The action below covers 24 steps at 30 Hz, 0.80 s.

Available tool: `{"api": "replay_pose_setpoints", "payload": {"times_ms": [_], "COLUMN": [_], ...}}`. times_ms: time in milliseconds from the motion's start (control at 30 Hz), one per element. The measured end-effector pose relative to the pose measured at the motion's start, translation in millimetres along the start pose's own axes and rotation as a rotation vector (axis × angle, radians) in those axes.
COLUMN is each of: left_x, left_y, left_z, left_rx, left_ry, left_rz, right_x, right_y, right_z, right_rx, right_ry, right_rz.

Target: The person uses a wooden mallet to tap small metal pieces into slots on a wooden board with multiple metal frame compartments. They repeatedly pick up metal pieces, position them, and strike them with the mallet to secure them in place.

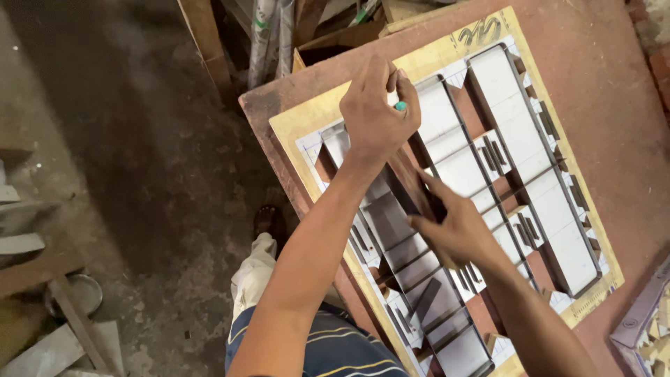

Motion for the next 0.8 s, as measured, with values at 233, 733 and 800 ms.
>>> {"api": "replay_pose_setpoints", "payload": {"times_ms": [233, 733, 800], "left_x": [-2, -1, 0], "left_y": [12, 25, 25], "left_z": [1, -5, -4], "left_rx": [-0.088, -0.164, -0.164], "left_ry": [-0.032, -0.061, -0.045], "left_rz": [-0.017, -0.075, -0.071], "right_x": [24, 2, 2], "right_y": [10, 12, 12], "right_z": [5, -21, -19], "right_rx": [0.345, 0.475, 0.469], "right_ry": [-0.349, -0.521, -0.486], "right_rz": [0.018, 0.11, 0.13]}}
Point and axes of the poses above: each hand's wrist, its own x-axis away from the middle knuckle, its own y-axis out of the palm, z = x × y, the point moved 1 cm from there along -x, towards the middle knuckle, and after that the axes turned 3 degrees about x, right-handed, at the moved point
